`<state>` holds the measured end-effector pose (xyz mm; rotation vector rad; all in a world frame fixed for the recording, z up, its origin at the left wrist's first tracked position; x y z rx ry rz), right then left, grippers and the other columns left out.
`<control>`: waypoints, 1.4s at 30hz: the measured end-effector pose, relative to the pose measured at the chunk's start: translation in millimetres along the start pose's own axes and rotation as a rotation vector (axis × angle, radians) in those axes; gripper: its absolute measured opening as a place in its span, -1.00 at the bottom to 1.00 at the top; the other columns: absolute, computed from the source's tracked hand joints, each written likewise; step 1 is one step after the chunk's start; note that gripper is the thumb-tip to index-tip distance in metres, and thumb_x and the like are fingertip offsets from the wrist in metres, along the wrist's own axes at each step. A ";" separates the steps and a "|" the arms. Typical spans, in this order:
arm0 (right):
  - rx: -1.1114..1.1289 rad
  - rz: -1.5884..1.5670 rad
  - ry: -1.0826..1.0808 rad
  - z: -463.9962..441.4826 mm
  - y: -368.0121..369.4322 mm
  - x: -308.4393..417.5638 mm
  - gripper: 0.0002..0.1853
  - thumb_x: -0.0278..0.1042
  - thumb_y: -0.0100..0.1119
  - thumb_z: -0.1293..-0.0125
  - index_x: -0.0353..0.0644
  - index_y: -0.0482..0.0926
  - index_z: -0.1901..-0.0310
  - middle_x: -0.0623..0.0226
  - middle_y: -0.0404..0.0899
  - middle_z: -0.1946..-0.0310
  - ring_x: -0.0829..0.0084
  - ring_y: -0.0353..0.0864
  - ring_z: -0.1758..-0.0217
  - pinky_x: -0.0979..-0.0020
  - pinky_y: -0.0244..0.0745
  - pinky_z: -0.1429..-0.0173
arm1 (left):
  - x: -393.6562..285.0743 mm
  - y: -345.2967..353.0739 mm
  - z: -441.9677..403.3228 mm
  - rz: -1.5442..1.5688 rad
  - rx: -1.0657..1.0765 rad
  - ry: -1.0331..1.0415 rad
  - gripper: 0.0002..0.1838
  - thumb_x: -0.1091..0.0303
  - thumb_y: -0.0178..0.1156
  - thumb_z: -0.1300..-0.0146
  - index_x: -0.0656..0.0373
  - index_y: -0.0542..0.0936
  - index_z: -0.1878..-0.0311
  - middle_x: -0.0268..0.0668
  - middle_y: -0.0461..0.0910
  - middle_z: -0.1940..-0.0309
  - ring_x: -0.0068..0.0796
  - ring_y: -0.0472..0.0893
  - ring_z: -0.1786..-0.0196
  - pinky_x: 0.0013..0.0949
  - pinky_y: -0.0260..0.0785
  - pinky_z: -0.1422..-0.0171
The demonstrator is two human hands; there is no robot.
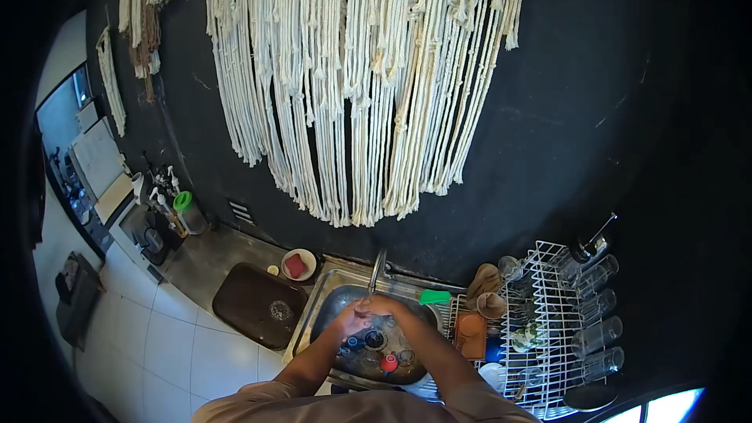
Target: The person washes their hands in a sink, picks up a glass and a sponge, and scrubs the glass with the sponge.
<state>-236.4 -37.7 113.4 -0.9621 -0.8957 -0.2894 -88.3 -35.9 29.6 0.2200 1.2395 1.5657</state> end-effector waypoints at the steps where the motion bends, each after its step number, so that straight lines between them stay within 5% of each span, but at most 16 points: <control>1: -0.042 0.073 0.122 5.3 -2.6 11.4 -0.74 -0.14 0.11 -0.33 -0.07 0.73 0.18 0.24 0.73 0.27 0.34 0.67 0.27 0.33 0.52 0.11 | 0.4 -2.8 1.0 -0.013 -0.019 -0.116 -0.53 -0.23 0.01 -0.39 0.01 0.58 0.17 -0.34 0.54 0.42 -0.49 0.34 0.54 -0.41 0.16 0.48; 5: 0.076 0.383 0.119 -3.8 6.8 8.5 -0.63 -0.01 0.03 -0.43 -0.08 0.73 0.13 0.21 0.73 0.23 0.40 0.69 0.21 0.34 0.53 0.07 | 9.7 -45.6 -26.0 0.159 0.325 -0.283 -0.48 -0.27 0.07 -0.35 0.06 0.56 0.15 -0.34 0.54 0.41 -0.57 0.30 0.61 -0.47 0.13 0.51; 7: -0.190 -0.055 0.228 4.5 24.3 -12.2 -0.66 -0.04 0.03 -0.40 -0.05 0.74 0.17 0.25 0.73 0.25 0.38 0.70 0.22 0.29 0.55 0.09 | -1.0 -11.2 -0.4 0.011 0.033 -0.120 -0.45 -0.31 0.10 -0.31 0.07 0.57 0.22 -0.34 0.52 0.44 -0.60 0.27 0.65 -0.49 0.08 0.54; 9: -0.205 -0.594 0.211 1.4 39.9 -36.3 -0.72 -0.09 0.09 -0.33 -0.04 0.74 0.23 0.26 0.72 0.33 0.38 0.69 0.28 0.27 0.56 0.13 | 1.8 -32.4 -12.3 0.173 0.375 -0.366 -0.44 -0.32 0.10 -0.29 0.06 0.58 0.18 -0.34 0.51 0.43 -0.54 0.36 0.57 -0.46 0.18 0.45; 11: -0.180 0.099 0.025 5.8 33.7 -15.8 -0.70 -0.01 0.15 -0.33 -0.02 0.73 0.25 0.26 0.71 0.35 0.45 0.68 0.30 0.29 0.55 0.15 | 5.5 -42.6 -19.8 0.052 0.284 -0.459 -0.46 -0.28 0.08 -0.33 0.05 0.59 0.08 -0.33 0.54 0.39 -0.51 0.41 0.51 -0.43 0.23 0.35; 15: -0.392 -0.254 0.258 -2.3 59.2 -33.0 -0.72 -0.04 0.15 -0.32 -0.02 0.72 0.20 0.17 0.72 0.27 0.20 0.70 0.22 0.23 0.55 0.09 | -22.6 -14.9 -3.2 -0.165 0.032 -0.203 -0.49 -0.25 0.02 -0.37 0.03 0.59 0.06 -0.32 0.54 0.39 -0.58 0.38 0.54 -0.42 0.21 0.31; 18: -0.469 -0.066 0.165 -2.5 64.9 -11.8 -0.72 -0.08 0.19 -0.32 -0.07 0.71 0.15 0.11 0.71 0.24 0.24 0.69 0.21 0.21 0.54 0.05 | -16.0 -64.0 -33.1 0.417 0.946 -0.862 -0.52 -0.21 0.03 -0.39 0.00 0.58 -0.01 -0.37 0.59 0.32 -0.48 0.48 0.24 -0.33 0.24 -0.03; 19: -0.405 0.251 0.237 -8.8 69.4 -15.1 -0.72 -0.10 0.18 -0.36 -0.08 0.71 0.11 0.11 0.72 0.26 0.29 0.68 0.20 0.22 0.53 0.01 | -18.1 -50.9 -23.1 0.414 0.941 -0.874 -0.52 -0.21 0.03 -0.39 0.00 0.58 -0.01 -0.37 0.59 0.32 -0.48 0.48 0.24 -0.33 0.24 -0.03; 21: -0.359 -0.027 0.107 -8.4 74.0 -19.1 -0.70 -0.07 0.15 -0.36 -0.07 0.70 0.08 0.11 0.71 0.20 0.28 0.68 0.15 0.21 0.52 -0.02 | -31.0 -19.2 11.8 -0.255 -0.049 -0.381 -0.49 -0.25 -0.03 -0.41 0.01 0.58 0.05 -0.46 0.46 0.51 -0.61 0.32 0.51 -0.44 0.18 0.21; 23: -0.305 -0.201 0.280 -10.0 72.4 -22.0 -0.74 -0.14 0.17 -0.33 -0.02 0.69 0.06 0.14 0.70 0.15 0.21 0.68 0.10 0.19 0.52 -0.04 | -30.1 -33.6 6.5 -0.351 -0.020 -0.301 -0.47 -0.24 -0.07 -0.43 0.05 0.57 0.05 -0.46 0.39 0.54 -0.60 0.28 0.54 -0.41 0.16 0.24; 25: -0.359 -0.145 0.201 -14.8 86.9 -33.8 -0.75 -0.14 0.17 -0.33 -0.03 0.69 0.08 0.16 0.70 0.18 0.22 0.68 0.12 0.20 0.52 -0.02 | -24.0 -68.6 -11.2 0.202 0.646 -0.677 -0.46 -0.24 -0.07 -0.43 0.07 0.57 0.03 -0.43 0.41 0.46 -0.58 0.31 0.50 -0.38 0.17 0.18; 29: -0.344 -0.332 0.137 -12.3 85.3 -39.0 -0.74 -0.11 0.18 -0.31 -0.07 0.69 0.13 0.15 0.70 0.24 0.19 0.67 0.18 0.20 0.52 0.01 | -29.1 -37.5 11.1 -0.113 0.208 -0.388 -0.45 -0.26 -0.07 -0.42 0.08 0.57 0.10 -0.47 0.40 0.49 -0.65 0.24 0.56 -0.44 0.10 0.32; 32: -0.347 0.265 0.249 -7.6 83.3 -38.7 -0.70 -0.10 0.21 -0.30 -0.17 0.67 0.15 0.06 0.69 0.21 0.14 0.67 0.14 0.20 0.52 0.02 | -24.6 -48.8 3.7 0.209 0.556 -0.648 -0.49 -0.19 -0.02 -0.43 0.10 0.57 0.02 -0.42 0.49 0.41 -0.58 0.30 0.48 -0.43 0.15 0.26; 36: -0.533 -0.313 0.227 3.2 83.0 -17.8 -0.72 -0.18 0.19 -0.25 -0.19 0.65 0.14 0.05 0.66 0.10 0.03 0.64 0.04 0.12 0.51 -0.07 | -18.0 -53.1 -11.0 0.048 0.405 -0.414 -0.46 -0.18 -0.02 -0.44 0.13 0.50 -0.11 -0.31 0.58 0.19 -0.45 0.33 0.37 -0.37 0.22 0.19; 39: -0.297 0.366 0.336 10.7 65.0 2.0 -0.71 -0.18 0.20 -0.28 -0.21 0.65 0.10 0.08 0.67 0.09 0.14 0.67 0.02 0.18 0.52 -0.10 | 3.3 -95.4 -39.1 0.048 0.353 -0.562 -0.51 -0.14 -0.02 -0.45 0.08 0.46 -0.14 -0.30 0.59 0.15 -0.40 0.32 0.33 -0.34 0.27 0.11; 42: -0.371 -0.044 0.254 13.7 85.9 -32.2 -0.67 -0.16 0.25 -0.27 -0.25 0.62 0.09 0.08 0.68 0.20 0.27 0.67 0.09 0.29 0.53 -0.06 | 18.5 -93.3 -42.1 0.041 0.322 -0.494 -0.53 -0.14 0.04 -0.42 -0.03 0.44 -0.19 -0.28 0.59 0.12 -0.39 0.36 0.28 -0.30 0.33 0.05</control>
Point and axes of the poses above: each hand's wrist, its own z-axis away from the middle knuckle, its own y-axis out of the palm, x = y × z, the point moved 1 cm from there along -z, towards the middle knuckle
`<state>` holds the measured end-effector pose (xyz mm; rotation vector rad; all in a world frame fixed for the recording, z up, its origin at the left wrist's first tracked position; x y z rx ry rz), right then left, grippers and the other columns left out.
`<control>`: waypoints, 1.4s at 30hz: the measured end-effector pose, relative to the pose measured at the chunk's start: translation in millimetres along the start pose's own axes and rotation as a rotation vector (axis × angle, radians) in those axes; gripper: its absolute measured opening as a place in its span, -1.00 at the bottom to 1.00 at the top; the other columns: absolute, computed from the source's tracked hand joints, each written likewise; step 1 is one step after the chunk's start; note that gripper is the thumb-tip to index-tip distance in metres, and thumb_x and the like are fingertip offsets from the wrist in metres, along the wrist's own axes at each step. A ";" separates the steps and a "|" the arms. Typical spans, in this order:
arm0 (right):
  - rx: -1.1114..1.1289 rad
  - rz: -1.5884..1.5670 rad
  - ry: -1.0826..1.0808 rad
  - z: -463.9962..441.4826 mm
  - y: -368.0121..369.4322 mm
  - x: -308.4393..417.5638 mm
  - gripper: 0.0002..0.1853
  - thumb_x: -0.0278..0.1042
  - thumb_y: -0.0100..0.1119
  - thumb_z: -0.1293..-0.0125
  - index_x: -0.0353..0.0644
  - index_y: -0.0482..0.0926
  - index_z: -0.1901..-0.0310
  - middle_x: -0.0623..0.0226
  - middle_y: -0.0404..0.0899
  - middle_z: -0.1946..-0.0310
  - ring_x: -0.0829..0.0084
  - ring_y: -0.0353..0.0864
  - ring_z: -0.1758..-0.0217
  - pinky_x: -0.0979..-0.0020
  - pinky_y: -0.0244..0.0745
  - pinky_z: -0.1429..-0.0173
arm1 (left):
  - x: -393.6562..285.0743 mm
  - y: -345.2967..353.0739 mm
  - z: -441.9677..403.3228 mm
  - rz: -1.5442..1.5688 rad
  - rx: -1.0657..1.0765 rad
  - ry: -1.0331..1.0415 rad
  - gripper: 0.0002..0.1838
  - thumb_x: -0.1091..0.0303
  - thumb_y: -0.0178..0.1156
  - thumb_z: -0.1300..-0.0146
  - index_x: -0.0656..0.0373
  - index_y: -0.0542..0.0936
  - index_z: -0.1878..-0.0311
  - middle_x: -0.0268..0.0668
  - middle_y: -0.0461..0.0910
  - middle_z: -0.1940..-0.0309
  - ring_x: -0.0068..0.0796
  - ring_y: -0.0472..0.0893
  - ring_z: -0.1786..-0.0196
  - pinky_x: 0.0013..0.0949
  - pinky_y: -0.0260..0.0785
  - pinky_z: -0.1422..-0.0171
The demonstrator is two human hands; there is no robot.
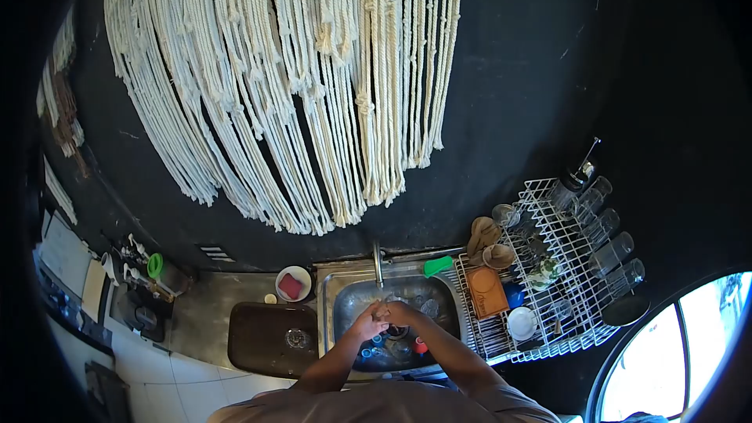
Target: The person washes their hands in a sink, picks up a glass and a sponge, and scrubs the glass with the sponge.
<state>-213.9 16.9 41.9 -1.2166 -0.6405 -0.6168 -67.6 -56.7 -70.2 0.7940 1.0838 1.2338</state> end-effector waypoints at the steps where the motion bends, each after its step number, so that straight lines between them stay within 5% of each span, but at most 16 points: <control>1: 0.030 -0.352 -0.070 2.6 -0.5 -10.5 -0.68 -0.17 0.25 -0.27 -0.25 0.61 0.10 0.10 0.67 0.23 0.31 0.67 0.10 0.32 0.53 -0.03 | 1.1 14.7 1.9 -0.116 -0.162 0.169 -0.54 -0.13 0.08 -0.40 -0.04 0.44 -0.18 -0.30 0.59 0.14 -0.42 0.41 0.27 -0.32 0.36 0.07; 5: -0.189 -0.142 0.119 20.3 16.4 -65.7 -0.63 -0.05 0.38 -0.25 -0.20 0.61 0.14 0.26 0.65 0.35 0.48 0.64 0.21 0.37 0.55 0.11 | 11.0 37.3 9.9 -0.325 -0.337 0.321 -0.53 -0.07 0.18 -0.36 0.02 0.46 -0.16 -0.32 0.62 0.13 -0.48 0.52 0.26 -0.30 0.43 0.14; 7: -0.230 -0.183 0.136 45.1 19.7 -68.9 -0.46 0.01 0.45 -0.17 -0.22 0.53 -0.01 0.23 0.64 0.28 0.47 0.65 0.24 0.37 0.57 0.13 | 20.9 57.7 9.8 -0.714 -0.713 0.277 -0.55 0.01 0.25 -0.33 0.07 0.49 -0.13 -0.37 0.64 0.16 -0.51 0.60 0.24 -0.28 0.48 0.17; 9: -0.320 -0.418 0.329 65.5 39.1 -89.4 -0.26 0.06 0.47 -0.12 -0.22 0.37 -0.19 0.18 0.63 0.16 0.43 0.67 0.24 0.38 0.60 0.13 | 33.3 46.8 -10.2 -0.698 -0.831 0.373 -0.53 0.01 0.29 -0.28 0.12 0.52 -0.10 -0.29 0.65 0.19 -0.37 0.64 0.17 -0.20 0.51 0.10; 11: -0.224 -0.370 0.335 90.1 34.4 -83.0 -0.10 0.08 0.48 -0.09 -0.22 0.21 -0.32 0.03 0.55 -0.02 0.24 0.65 0.03 0.26 0.58 -0.06 | 51.7 38.0 -17.5 -1.291 -0.974 0.633 -0.49 0.01 0.31 -0.24 0.16 0.51 -0.10 -0.19 0.64 0.18 -0.20 0.66 0.08 -0.16 0.51 0.03; 13: -0.261 -0.285 0.312 110.0 32.3 -69.4 -0.05 0.02 0.45 -0.10 -0.20 0.14 -0.40 -0.11 0.40 -0.21 0.01 0.47 -0.26 0.10 0.42 -0.30 | 60.8 130.0 12.8 -1.771 -0.970 0.665 -0.48 0.01 0.31 -0.20 0.15 0.52 -0.11 -0.10 0.61 0.07 -0.07 0.64 0.01 -0.11 0.49 -0.07; 14: -0.204 -0.303 0.412 125.2 1.4 -20.9 0.00 -0.10 0.41 -0.11 -0.15 0.03 -0.49 -0.17 0.20 -0.37 -0.13 0.21 -0.45 -0.01 0.22 -0.44 | 64.0 144.3 12.5 -1.756 -0.945 0.604 -0.48 0.00 0.31 -0.20 0.14 0.52 -0.11 -0.10 0.60 0.04 -0.06 0.63 0.00 -0.10 0.48 -0.09; 17: -0.457 0.113 -0.034 123.3 8.0 -23.0 0.06 -0.29 0.42 0.01 -0.10 -0.01 -0.51 -0.19 0.25 -0.32 -0.23 0.23 -0.35 -0.04 0.15 -0.47 | 79.1 162.1 4.9 -1.823 -0.845 0.702 -0.54 0.20 0.30 -0.16 0.17 0.52 -0.10 -0.03 0.58 0.04 0.00 0.59 -0.05 -0.10 0.45 -0.11; 18: -0.435 0.097 -0.003 122.0 10.5 -23.9 0.03 -0.37 0.42 0.05 -0.14 0.04 -0.48 -0.17 0.31 -0.26 -0.21 0.27 -0.30 -0.04 0.17 -0.43 | 82.3 184.0 8.0 -1.932 -0.875 0.542 -0.51 0.22 0.27 -0.15 0.16 0.49 -0.15 0.01 0.58 0.04 0.04 0.60 -0.01 -0.06 0.46 -0.08; 23: -0.320 0.049 -0.082 123.2 5.9 -32.8 -0.12 -0.36 0.41 0.02 -0.14 0.22 -0.39 0.00 0.45 -0.20 -0.02 0.38 -0.31 0.10 0.30 -0.38 | 107.8 174.6 11.5 -1.789 -0.957 0.605 -0.50 0.20 0.33 -0.07 0.13 0.48 -0.09 0.00 0.62 0.07 0.07 0.62 0.05 -0.02 0.48 -0.02; 26: -0.311 0.045 -0.069 121.3 20.5 -40.5 -0.20 -0.30 0.42 -0.04 -0.14 0.26 -0.34 -0.02 0.50 -0.16 -0.05 0.45 -0.24 0.09 0.39 -0.29 | 117.7 163.3 21.0 -1.748 -0.949 0.651 -0.53 0.30 0.37 -0.07 0.13 0.48 -0.06 -0.08 0.61 0.17 -0.10 0.66 0.17 -0.17 0.51 0.08; 28: -0.206 -0.130 0.235 120.2 25.5 -31.9 -0.20 -0.26 0.43 -0.06 -0.19 0.26 -0.33 0.05 0.58 -0.09 -0.06 0.56 -0.13 0.13 0.45 -0.23 | 125.0 143.7 34.2 -1.213 -0.974 0.846 -0.71 0.39 0.27 -0.23 0.16 0.48 0.00 -0.23 0.58 0.29 -0.40 0.62 0.31 -0.37 0.49 0.19; 29: -0.206 -0.139 0.246 119.6 30.8 -28.1 -0.20 -0.26 0.43 -0.06 -0.19 0.26 -0.33 0.05 0.58 -0.09 -0.06 0.56 -0.13 0.13 0.45 -0.23 | 126.4 133.5 42.0 -1.217 -0.972 0.831 -0.71 0.39 0.27 -0.23 0.16 0.48 0.00 -0.23 0.58 0.29 -0.40 0.62 0.31 -0.37 0.49 0.19; 31: -0.284 -0.365 0.270 113.5 35.9 -23.6 -0.20 -0.11 0.48 -0.07 -0.16 0.30 -0.30 0.08 0.63 -0.02 -0.03 0.63 -0.05 0.16 0.49 -0.18 | 122.1 115.5 57.7 -0.707 -0.913 1.056 -0.88 0.47 0.12 -0.38 0.18 0.48 0.06 -0.39 0.52 0.34 -0.63 0.51 0.36 -0.51 0.43 0.24; 39: -0.431 -0.247 -0.143 7.7 39.4 51.0 -0.38 -0.31 0.47 -0.03 -0.09 0.46 -0.17 0.00 0.53 -0.11 -0.03 0.53 -0.16 0.15 0.45 -0.22 | 114.6 50.8 115.1 -0.581 -0.880 0.739 -0.89 0.31 0.11 -0.44 0.10 0.53 0.12 -0.42 0.53 0.47 -0.67 0.46 0.49 -0.58 0.30 0.40; 42: -0.485 -0.293 0.035 -51.6 63.1 24.2 -0.36 -0.33 0.45 -0.04 -0.05 0.42 -0.20 0.01 0.53 -0.10 -0.06 0.54 -0.15 0.12 0.46 -0.20 | 101.9 48.3 118.7 -0.575 -0.864 0.610 -0.88 0.32 0.13 -0.41 0.14 0.55 0.12 -0.38 0.56 0.47 -0.65 0.49 0.49 -0.57 0.32 0.40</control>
Point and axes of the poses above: each hand's wrist, its own z-axis away from the middle knuckle, its own y-axis out of the palm, x = y × z, the point moved 1 cm from there along -z, towards the middle knuckle
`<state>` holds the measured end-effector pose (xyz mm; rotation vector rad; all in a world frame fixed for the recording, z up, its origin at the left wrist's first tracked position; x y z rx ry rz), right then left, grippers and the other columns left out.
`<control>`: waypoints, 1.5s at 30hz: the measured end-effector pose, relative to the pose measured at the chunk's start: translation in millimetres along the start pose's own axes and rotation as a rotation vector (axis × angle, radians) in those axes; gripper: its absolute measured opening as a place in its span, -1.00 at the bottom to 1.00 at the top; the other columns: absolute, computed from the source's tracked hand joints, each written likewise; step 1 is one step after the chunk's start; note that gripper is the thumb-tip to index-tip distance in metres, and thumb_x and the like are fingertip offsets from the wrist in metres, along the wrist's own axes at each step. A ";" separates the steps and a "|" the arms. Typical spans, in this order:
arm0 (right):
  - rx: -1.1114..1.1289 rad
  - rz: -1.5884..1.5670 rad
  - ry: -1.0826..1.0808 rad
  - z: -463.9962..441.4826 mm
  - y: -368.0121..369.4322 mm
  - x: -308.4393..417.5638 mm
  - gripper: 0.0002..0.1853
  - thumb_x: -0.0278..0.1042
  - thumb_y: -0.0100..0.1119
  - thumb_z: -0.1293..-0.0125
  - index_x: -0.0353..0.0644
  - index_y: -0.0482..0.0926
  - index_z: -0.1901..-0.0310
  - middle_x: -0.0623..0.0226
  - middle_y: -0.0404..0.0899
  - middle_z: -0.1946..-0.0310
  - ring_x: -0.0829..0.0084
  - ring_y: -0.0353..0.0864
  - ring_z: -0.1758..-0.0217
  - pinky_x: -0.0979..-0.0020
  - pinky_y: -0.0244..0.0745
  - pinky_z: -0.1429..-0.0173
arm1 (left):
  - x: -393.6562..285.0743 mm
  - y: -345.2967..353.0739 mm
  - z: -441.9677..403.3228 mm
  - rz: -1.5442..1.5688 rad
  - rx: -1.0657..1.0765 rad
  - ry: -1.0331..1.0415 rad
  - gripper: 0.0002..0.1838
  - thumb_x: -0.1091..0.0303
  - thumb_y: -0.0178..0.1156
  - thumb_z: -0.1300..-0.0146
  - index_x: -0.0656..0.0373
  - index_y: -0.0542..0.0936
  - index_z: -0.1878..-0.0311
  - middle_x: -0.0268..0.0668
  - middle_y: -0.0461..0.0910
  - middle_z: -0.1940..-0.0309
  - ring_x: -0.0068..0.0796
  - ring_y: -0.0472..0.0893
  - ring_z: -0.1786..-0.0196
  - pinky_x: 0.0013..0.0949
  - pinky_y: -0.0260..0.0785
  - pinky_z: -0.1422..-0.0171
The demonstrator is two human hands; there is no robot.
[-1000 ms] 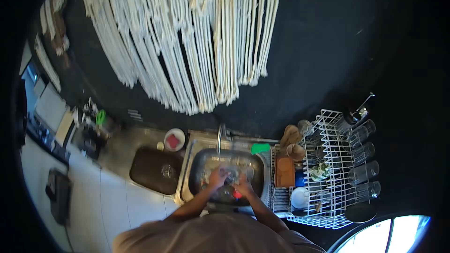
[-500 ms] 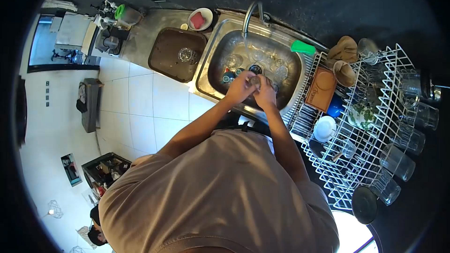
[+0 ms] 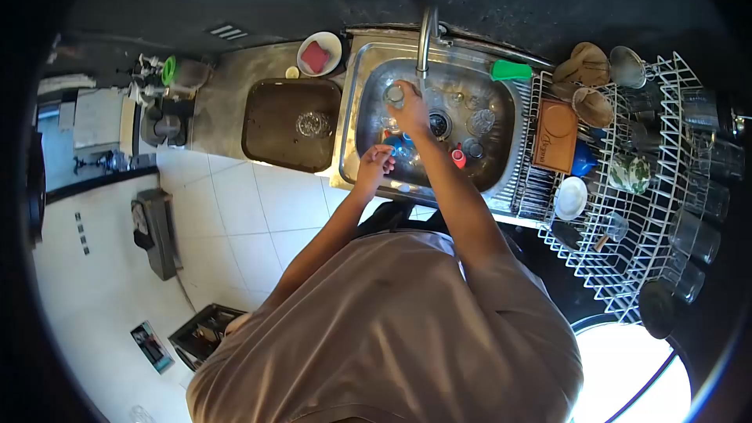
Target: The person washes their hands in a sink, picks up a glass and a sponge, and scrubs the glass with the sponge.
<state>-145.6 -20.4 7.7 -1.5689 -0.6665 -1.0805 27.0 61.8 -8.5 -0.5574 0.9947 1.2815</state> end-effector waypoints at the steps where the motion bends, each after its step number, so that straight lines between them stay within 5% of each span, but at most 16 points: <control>1: -0.010 -0.005 0.005 -7.4 10.5 -10.6 -0.36 -0.33 0.45 -0.04 -0.05 0.42 -0.20 0.01 0.53 -0.10 -0.06 0.54 -0.15 0.12 0.46 -0.20 | -11.7 3.0 2.9 -0.014 0.053 0.027 -0.85 0.30 0.14 -0.40 0.17 0.55 0.12 -0.37 0.55 0.48 -0.64 0.50 0.48 -0.56 0.33 0.41; 5: 0.000 0.198 0.211 -50.6 50.2 -68.1 -0.31 -0.37 0.42 -0.04 -0.01 0.35 -0.25 0.05 0.47 -0.18 -0.05 0.55 -0.13 0.09 0.50 -0.17 | -45.5 -2.7 4.6 -0.102 0.316 0.003 -0.86 0.33 0.20 -0.39 0.20 0.53 0.15 -0.36 0.56 0.44 -0.61 0.51 0.44 -0.52 0.36 0.32; 15: 0.104 0.538 0.273 -63.5 80.9 -118.7 -0.32 -0.47 0.35 -0.05 0.02 0.32 -0.24 0.05 0.41 -0.19 -0.11 0.48 -0.19 0.05 0.42 -0.29 | -49.9 -38.8 -21.7 -0.147 0.375 0.023 -0.86 0.31 0.18 -0.42 0.15 0.57 0.10 -0.35 0.59 0.35 -0.63 0.51 0.36 -0.55 0.34 0.28; 21: -0.062 0.384 0.262 -22.9 55.0 -77.2 -0.36 -0.44 0.28 -0.09 -0.10 0.33 -0.25 -0.04 0.42 -0.24 -0.06 0.49 -0.23 0.08 0.45 -0.26 | -71.8 -27.7 -43.0 -0.207 0.407 0.034 -0.83 0.29 0.21 -0.37 0.21 0.56 0.20 -0.37 0.56 0.45 -0.62 0.46 0.47 -0.50 0.33 0.35; 23: -0.054 0.341 0.275 6.4 27.7 -57.8 -0.40 -0.43 0.26 -0.12 -0.13 0.35 -0.24 -0.07 0.42 -0.24 -0.04 0.49 -0.24 0.07 0.45 -0.25 | -71.4 -24.2 -61.8 -0.129 0.474 -0.226 -0.79 0.23 0.20 -0.35 0.20 0.57 0.26 -0.38 0.54 0.49 -0.58 0.47 0.46 -0.47 0.32 0.35; 25: 0.255 0.049 0.557 31.2 2.9 -48.8 -0.49 -0.39 0.23 -0.15 -0.21 0.43 -0.17 -0.11 0.42 -0.24 0.05 0.50 -0.26 0.12 0.45 -0.24 | -51.2 -26.0 -83.5 0.139 0.652 -0.319 -0.79 0.21 0.18 -0.34 0.16 0.59 0.28 -0.32 0.57 0.51 -0.39 0.54 0.45 -0.33 0.36 0.31; 27: 0.099 -0.220 0.686 62.2 -18.6 -55.7 -0.51 -0.38 0.25 -0.15 -0.24 0.47 -0.15 -0.06 0.59 -0.02 0.15 0.62 -0.12 0.22 0.53 -0.13 | -49.6 -18.7 -86.7 -0.921 0.658 0.100 -0.77 0.20 0.12 -0.36 0.16 0.61 0.19 -0.29 0.62 0.42 -0.35 0.58 0.32 -0.29 0.41 0.14; 28: 0.061 0.214 0.412 78.8 -21.5 -79.4 -0.47 -0.33 0.26 -0.15 -0.23 0.45 -0.19 -0.03 0.62 0.00 0.09 0.64 -0.07 0.20 0.54 -0.14 | -40.2 -20.8 -89.4 -1.166 0.734 0.604 -0.81 0.28 0.15 -0.30 0.16 0.61 0.13 -0.23 0.63 0.41 -0.28 0.61 0.24 -0.26 0.43 0.08; 29: 0.024 0.636 0.126 91.3 -25.6 -91.9 -0.42 -0.29 0.27 -0.15 -0.23 0.42 -0.23 0.00 0.65 0.02 0.03 0.67 -0.03 0.18 0.55 -0.15 | -35.9 -16.4 -90.3 -1.158 0.747 0.604 -0.81 0.28 0.15 -0.30 0.16 0.61 0.13 -0.23 0.63 0.41 -0.28 0.61 0.24 -0.26 0.43 0.08; 33: 0.085 0.169 0.337 90.7 -73.3 -59.7 -0.49 -0.28 0.27 -0.17 -0.25 0.48 -0.17 0.06 0.71 0.28 -0.03 0.71 0.16 0.17 0.61 0.06 | -63.7 14.7 -97.1 -0.794 0.703 0.319 -0.82 0.32 0.20 -0.28 0.20 0.61 0.15 -0.20 0.63 0.43 -0.31 0.63 0.20 -0.29 0.44 0.06; 34: 0.035 -0.249 0.444 80.2 -87.3 -33.0 -0.57 -0.24 0.27 -0.22 -0.15 0.53 -0.11 0.13 0.69 0.33 0.02 0.70 0.22 0.15 0.58 0.12 | -81.7 23.9 -95.8 -0.762 0.498 0.366 -0.81 0.28 0.23 -0.28 0.19 0.59 0.14 -0.19 0.64 0.38 -0.28 0.63 0.25 -0.25 0.44 0.14; 35: 0.032 -0.248 0.432 65.4 -94.0 -31.1 -0.57 -0.24 0.27 -0.22 -0.15 0.53 -0.11 0.13 0.69 0.33 0.02 0.70 0.22 0.15 0.58 0.12 | -102.9 33.4 -94.0 -0.723 0.290 0.416 -0.78 0.25 0.27 -0.29 0.17 0.57 0.13 -0.19 0.66 0.33 -0.25 0.64 0.31 -0.21 0.44 0.22; 37: -0.268 0.383 0.341 26.3 -110.4 -33.4 -0.57 -0.19 0.28 -0.25 -0.04 0.50 -0.14 0.15 0.67 0.35 0.06 0.69 0.26 0.15 0.57 0.16 | -150.4 54.2 -83.6 -0.598 0.206 0.384 -0.66 0.11 0.32 -0.27 0.18 0.54 0.10 -0.26 0.55 0.49 -0.32 0.52 0.44 -0.22 0.36 0.32; 40: -0.312 0.311 0.221 -24.7 -128.7 -13.6 -0.47 -0.14 0.29 -0.25 0.08 0.43 -0.25 0.16 0.66 0.35 0.05 0.68 0.23 0.12 0.56 0.12 | -213.2 85.3 -64.2 -0.608 0.136 0.679 -0.62 0.03 0.34 -0.24 0.15 0.55 0.15 -0.31 0.43 0.57 -0.35 0.39 0.47 -0.24 0.29 0.28; 42: -0.216 0.521 0.054 -55.7 -135.8 -20.0 -0.36 -0.12 0.29 -0.25 0.17 0.32 -0.36 0.18 0.68 0.24 0.05 0.68 0.14 0.11 0.56 0.05 | -235.5 102.7 -56.7 -0.666 0.081 0.901 -0.63 0.09 0.42 -0.16 0.18 0.57 0.21 -0.38 0.28 0.62 -0.53 0.30 0.50 -0.38 0.20 0.39; 45: 0.009 0.593 0.213 -89.1 -144.8 -12.5 -0.45 -0.04 0.22 -0.29 0.18 0.44 -0.32 0.24 0.64 -0.03 0.12 0.65 -0.01 0.16 0.55 -0.04 | -239.6 108.7 -61.5 -0.820 0.100 0.881 -0.57 0.09 0.48 -0.07 0.20 0.58 0.19 -0.38 0.33 0.61 -0.48 0.33 0.48 -0.34 0.22 0.37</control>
Point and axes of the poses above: each hand's wrist, its own z-axis away from the middle knuckle, its own y-axis out of the palm, x = y × z, the point moved 1 cm from there along -z, towards the middle knuckle
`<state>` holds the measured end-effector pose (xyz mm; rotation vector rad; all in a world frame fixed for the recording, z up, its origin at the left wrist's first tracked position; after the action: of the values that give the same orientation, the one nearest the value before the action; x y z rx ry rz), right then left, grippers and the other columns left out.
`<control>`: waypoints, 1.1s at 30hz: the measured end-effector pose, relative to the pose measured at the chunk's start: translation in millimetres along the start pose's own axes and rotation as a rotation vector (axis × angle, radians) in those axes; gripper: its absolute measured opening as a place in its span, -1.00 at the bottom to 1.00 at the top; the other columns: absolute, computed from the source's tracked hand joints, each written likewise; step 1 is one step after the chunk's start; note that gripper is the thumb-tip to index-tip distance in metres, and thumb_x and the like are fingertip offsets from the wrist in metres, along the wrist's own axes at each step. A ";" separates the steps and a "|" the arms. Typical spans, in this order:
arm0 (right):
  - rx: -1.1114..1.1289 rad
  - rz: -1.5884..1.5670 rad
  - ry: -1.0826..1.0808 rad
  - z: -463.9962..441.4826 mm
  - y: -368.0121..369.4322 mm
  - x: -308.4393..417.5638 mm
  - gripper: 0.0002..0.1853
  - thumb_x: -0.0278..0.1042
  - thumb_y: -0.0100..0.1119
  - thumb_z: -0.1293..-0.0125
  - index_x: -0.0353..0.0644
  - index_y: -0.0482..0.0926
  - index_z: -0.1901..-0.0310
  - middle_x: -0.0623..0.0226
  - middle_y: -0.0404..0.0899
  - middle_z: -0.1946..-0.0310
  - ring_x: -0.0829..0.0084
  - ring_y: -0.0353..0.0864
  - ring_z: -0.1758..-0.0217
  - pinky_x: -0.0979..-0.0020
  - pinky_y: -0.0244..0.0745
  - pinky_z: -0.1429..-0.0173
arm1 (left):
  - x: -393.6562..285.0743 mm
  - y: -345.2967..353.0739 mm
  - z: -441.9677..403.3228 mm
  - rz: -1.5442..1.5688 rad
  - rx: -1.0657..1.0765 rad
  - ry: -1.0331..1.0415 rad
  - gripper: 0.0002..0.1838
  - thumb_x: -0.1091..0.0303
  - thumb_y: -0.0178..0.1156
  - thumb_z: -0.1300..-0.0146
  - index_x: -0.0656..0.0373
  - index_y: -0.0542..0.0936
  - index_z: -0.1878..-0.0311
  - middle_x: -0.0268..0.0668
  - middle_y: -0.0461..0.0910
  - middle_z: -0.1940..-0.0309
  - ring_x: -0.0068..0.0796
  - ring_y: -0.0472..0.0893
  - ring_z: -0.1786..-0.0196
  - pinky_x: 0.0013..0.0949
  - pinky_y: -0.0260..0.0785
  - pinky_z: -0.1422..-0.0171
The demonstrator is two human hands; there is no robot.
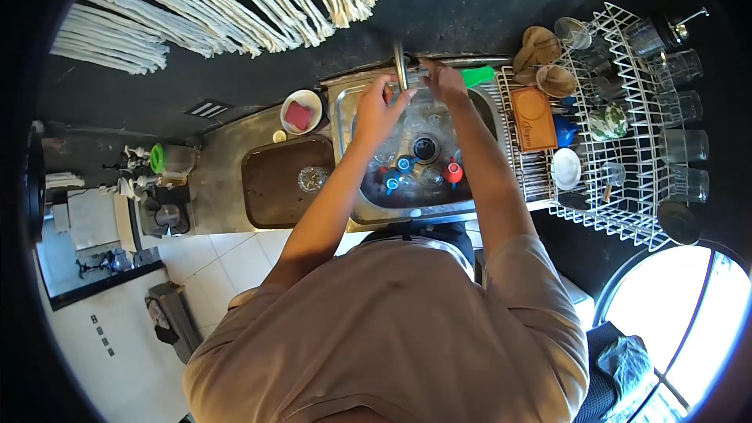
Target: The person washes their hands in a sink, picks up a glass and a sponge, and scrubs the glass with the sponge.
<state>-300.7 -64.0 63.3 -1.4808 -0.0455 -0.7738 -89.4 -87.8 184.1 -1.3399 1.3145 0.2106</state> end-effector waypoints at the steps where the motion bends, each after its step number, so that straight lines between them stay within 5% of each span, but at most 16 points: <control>1: -0.003 -0.008 -0.014 -6.9 2.4 -3.9 -0.45 -0.04 0.22 -0.29 0.18 0.44 -0.32 0.24 0.64 -0.03 0.12 0.65 -0.01 0.16 0.55 -0.04 | -5.2 -2.0 1.7 -0.014 0.012 -0.019 -0.62 0.13 0.47 -0.09 0.21 0.59 0.21 -0.36 0.36 0.63 -0.42 0.36 0.47 -0.29 0.25 0.36; 4: -0.094 0.178 -0.204 -17.7 8.2 0.5 -0.55 0.05 0.08 -0.36 0.15 0.53 -0.23 0.24 0.65 -0.02 0.10 0.65 -0.02 0.13 0.55 -0.08 | -1.5 3.4 7.1 0.046 0.028 -0.037 -0.66 0.16 0.44 -0.12 0.23 0.60 0.26 -0.35 0.38 0.64 -0.41 0.37 0.45 -0.27 0.26 0.33; 7: 0.011 0.135 -0.068 -30.8 6.1 8.7 -0.60 0.12 -0.05 -0.41 0.07 0.65 0.01 0.18 0.68 0.09 0.05 0.64 -0.04 0.03 0.52 -0.12 | 2.1 6.8 11.1 0.052 -0.045 -0.026 -0.68 0.18 0.44 -0.13 0.25 0.60 0.31 -0.35 0.42 0.65 -0.43 0.37 0.44 -0.30 0.27 0.30; 14: 0.001 0.013 0.071 -37.8 -4.9 14.0 -0.55 0.20 0.15 -0.28 0.01 0.68 0.07 0.12 0.67 0.06 0.06 0.64 -0.08 0.09 0.53 -0.15 | -0.1 10.8 17.4 -0.019 -0.082 -0.067 -0.68 0.18 0.46 -0.12 0.24 0.62 0.26 -0.39 0.42 0.62 -0.55 0.37 0.43 -0.41 0.25 0.30; 18: -0.054 -0.423 -0.085 19.0 -3.7 -13.8 -0.76 -0.18 0.33 -0.14 -0.16 0.54 0.38 0.20 0.62 0.45 0.15 0.61 0.32 0.19 0.47 0.17 | 19.6 20.9 48.1 0.428 -0.432 -0.329 -0.66 0.13 0.35 -0.26 0.10 0.42 0.37 -0.55 0.25 0.56 -0.70 0.23 0.49 -0.50 0.11 0.41; 19: -0.009 -0.481 -0.172 48.4 -18.2 -14.6 -0.79 -0.34 0.32 -0.08 -0.15 0.43 0.46 0.29 0.45 0.61 0.35 0.44 0.49 0.28 0.36 0.28 | 39.3 26.4 67.0 0.581 -0.310 -0.467 -0.68 0.14 0.29 -0.31 0.06 0.41 0.40 -0.55 0.27 0.56 -0.69 0.25 0.50 -0.50 0.16 0.39; 22: 0.289 -0.509 -0.167 96.6 -16.9 -45.5 -0.80 -0.36 0.34 -0.10 -0.13 0.46 0.45 0.38 0.44 0.58 0.52 0.38 0.45 0.37 0.34 0.28 | 35.2 58.7 114.5 0.832 -0.058 -0.717 -0.69 0.13 0.15 -0.41 0.02 0.40 0.43 -0.52 0.32 0.56 -0.64 0.31 0.52 -0.47 0.26 0.34; 26: 0.631 -1.024 -0.311 154.4 -41.4 -37.6 -0.87 -0.37 0.31 -0.27 -0.20 0.56 0.27 0.45 0.57 0.41 0.56 0.51 0.29 0.47 0.45 0.16 | 11.6 115.2 136.8 1.173 0.224 -0.910 -0.67 0.14 -0.06 -0.50 0.06 0.46 0.39 -0.43 0.42 0.52 -0.53 0.41 0.45 -0.40 0.36 0.23; 27: 0.735 -0.903 -0.279 159.6 -58.2 -33.9 -0.86 -0.38 0.25 -0.33 -0.25 0.57 0.18 0.39 0.60 0.35 0.57 0.55 0.26 0.47 0.50 0.10 | -7.0 121.7 136.1 1.117 0.174 -0.925 -0.70 0.20 -0.10 -0.50 0.13 0.48 0.33 -0.38 0.45 0.48 -0.50 0.43 0.38 -0.40 0.36 0.15; 28: 0.742 -0.900 -0.278 165.8 -78.3 -25.4 -0.86 -0.38 0.25 -0.33 -0.25 0.57 0.18 0.39 0.60 0.35 0.57 0.55 0.26 0.47 0.50 0.10 | -27.2 117.7 133.9 1.121 0.168 -0.929 -0.70 0.20 -0.10 -0.50 0.13 0.48 0.33 -0.38 0.45 0.48 -0.50 0.43 0.38 -0.40 0.36 0.15; 30: 0.816 -1.020 -0.339 179.8 -125.9 -2.3 -0.81 -0.26 0.16 -0.41 -0.24 0.54 0.21 0.33 0.58 0.34 0.51 0.60 0.26 0.48 0.48 0.11 | -80.3 92.6 118.8 1.029 0.258 -0.520 -0.72 0.19 -0.07 -0.48 0.17 0.47 0.29 -0.33 0.47 0.42 -0.48 0.42 0.34 -0.38 0.32 0.14; 33: 0.804 -1.272 -0.515 220.6 -212.1 24.1 -0.68 -0.12 0.08 -0.46 -0.25 0.50 0.28 0.30 0.54 0.38 0.46 0.58 0.32 0.45 0.47 0.17 | -185.0 25.2 107.6 1.155 0.272 -0.387 -0.76 0.25 -0.03 -0.43 0.21 0.47 0.28 -0.32 0.44 0.39 -0.49 0.40 0.34 -0.36 0.28 0.14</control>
<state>-292.1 144.2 288.7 -0.6901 -1.6129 -1.1197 -112.8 104.2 279.2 -0.1636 1.5604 0.9791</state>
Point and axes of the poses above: each hand's wrist, its own z-axis away from the middle knuckle, its own y-axis out of the palm, x = y × z, the point moved 1 cm from there along -z, towards the middle knuckle
